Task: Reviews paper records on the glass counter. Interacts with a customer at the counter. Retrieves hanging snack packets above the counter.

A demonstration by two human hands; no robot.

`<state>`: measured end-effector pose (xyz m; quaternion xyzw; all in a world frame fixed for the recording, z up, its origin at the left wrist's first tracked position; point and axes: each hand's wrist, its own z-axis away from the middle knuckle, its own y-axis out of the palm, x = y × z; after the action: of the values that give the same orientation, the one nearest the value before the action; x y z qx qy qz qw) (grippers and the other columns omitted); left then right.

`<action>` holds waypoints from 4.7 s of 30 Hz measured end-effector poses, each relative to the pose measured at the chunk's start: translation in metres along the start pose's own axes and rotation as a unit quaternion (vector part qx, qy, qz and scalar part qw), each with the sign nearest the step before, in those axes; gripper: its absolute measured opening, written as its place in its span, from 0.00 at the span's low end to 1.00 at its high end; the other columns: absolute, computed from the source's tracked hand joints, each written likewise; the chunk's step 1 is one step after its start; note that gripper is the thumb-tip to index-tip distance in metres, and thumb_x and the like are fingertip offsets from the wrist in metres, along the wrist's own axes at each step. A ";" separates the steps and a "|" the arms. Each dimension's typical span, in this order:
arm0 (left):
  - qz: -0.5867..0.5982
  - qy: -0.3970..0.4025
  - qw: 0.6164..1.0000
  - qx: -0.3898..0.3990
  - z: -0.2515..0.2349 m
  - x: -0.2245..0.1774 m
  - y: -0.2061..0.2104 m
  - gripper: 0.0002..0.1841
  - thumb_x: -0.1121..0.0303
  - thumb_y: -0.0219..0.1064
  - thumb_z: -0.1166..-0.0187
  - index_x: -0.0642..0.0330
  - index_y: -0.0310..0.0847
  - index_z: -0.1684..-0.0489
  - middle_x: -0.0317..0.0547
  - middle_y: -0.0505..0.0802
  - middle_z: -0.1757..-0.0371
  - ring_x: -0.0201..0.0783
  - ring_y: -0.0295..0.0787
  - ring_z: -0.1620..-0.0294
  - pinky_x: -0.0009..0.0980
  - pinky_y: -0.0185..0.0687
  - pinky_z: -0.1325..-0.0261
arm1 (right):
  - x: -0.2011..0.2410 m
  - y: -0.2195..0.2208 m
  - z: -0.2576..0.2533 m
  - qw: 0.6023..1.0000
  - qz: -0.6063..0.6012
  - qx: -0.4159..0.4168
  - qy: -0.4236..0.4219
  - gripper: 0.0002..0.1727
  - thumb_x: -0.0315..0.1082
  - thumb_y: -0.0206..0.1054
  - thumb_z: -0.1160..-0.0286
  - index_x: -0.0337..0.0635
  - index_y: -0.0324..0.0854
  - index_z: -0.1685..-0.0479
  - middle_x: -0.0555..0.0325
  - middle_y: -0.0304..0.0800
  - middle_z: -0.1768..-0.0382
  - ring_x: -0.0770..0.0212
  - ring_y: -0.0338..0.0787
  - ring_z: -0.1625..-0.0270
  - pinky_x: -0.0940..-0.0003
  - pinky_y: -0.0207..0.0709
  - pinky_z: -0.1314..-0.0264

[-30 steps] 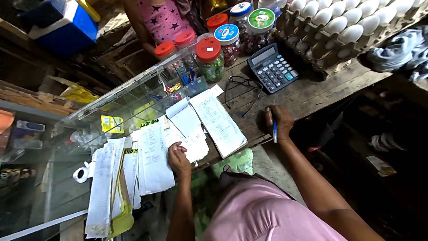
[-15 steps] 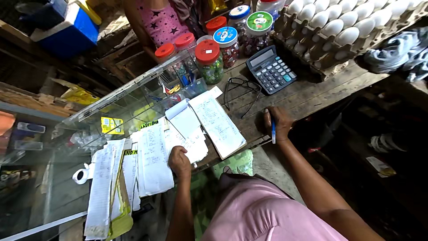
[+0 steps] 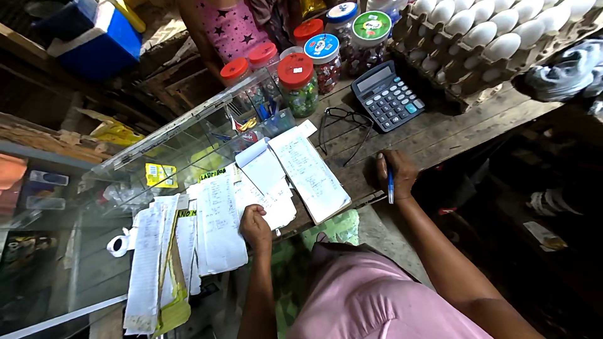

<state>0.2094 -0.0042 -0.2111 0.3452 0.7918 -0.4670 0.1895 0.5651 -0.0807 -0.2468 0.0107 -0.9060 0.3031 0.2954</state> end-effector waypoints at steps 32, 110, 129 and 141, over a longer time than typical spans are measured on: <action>0.024 -0.028 0.999 -0.015 -0.002 -0.008 -0.002 0.10 0.70 0.64 0.22 0.72 0.81 0.58 0.47 0.86 0.74 0.33 0.82 0.75 0.31 0.81 0.67 | 0.062 -0.031 -0.006 0.869 -0.435 0.118 0.206 0.17 0.34 0.51 0.14 0.34 0.84 0.46 0.68 0.85 0.70 0.76 0.81 0.74 0.76 0.80 0.67; 0.003 -0.028 1.000 -0.010 -0.001 0.003 0.002 0.16 0.65 0.54 0.15 0.68 0.84 0.62 0.45 0.85 0.78 0.38 0.83 0.75 0.39 0.80 0.63 | 0.081 0.018 0.017 0.901 -0.405 0.111 0.107 0.05 0.27 0.62 0.29 0.39 0.83 0.67 0.68 0.85 0.74 0.79 0.83 0.71 0.80 0.79 0.63; 0.032 -0.036 0.999 -0.009 0.001 0.004 0.001 0.27 0.61 0.39 0.08 0.69 0.84 0.62 0.44 0.87 0.76 0.39 0.84 0.71 0.40 0.80 0.57 | 0.074 0.021 0.018 0.901 -0.406 0.054 0.141 0.14 0.34 0.54 0.14 0.35 0.79 0.43 0.64 0.83 0.73 0.71 0.82 0.77 0.73 0.82 0.70; 0.024 -0.036 0.999 -0.017 0.002 0.003 0.001 0.30 0.58 0.39 0.07 0.69 0.84 0.69 0.45 0.87 0.77 0.38 0.84 0.72 0.39 0.80 0.55 | 0.072 0.021 0.018 0.891 -0.426 0.064 0.147 0.14 0.33 0.52 0.13 0.37 0.80 0.44 0.66 0.82 0.76 0.71 0.81 0.78 0.74 0.81 0.70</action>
<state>0.2080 -0.0044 -0.2147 0.3435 0.7840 -0.4606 0.2348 0.4917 -0.0617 -0.2306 0.3697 -0.7395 0.2038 0.5243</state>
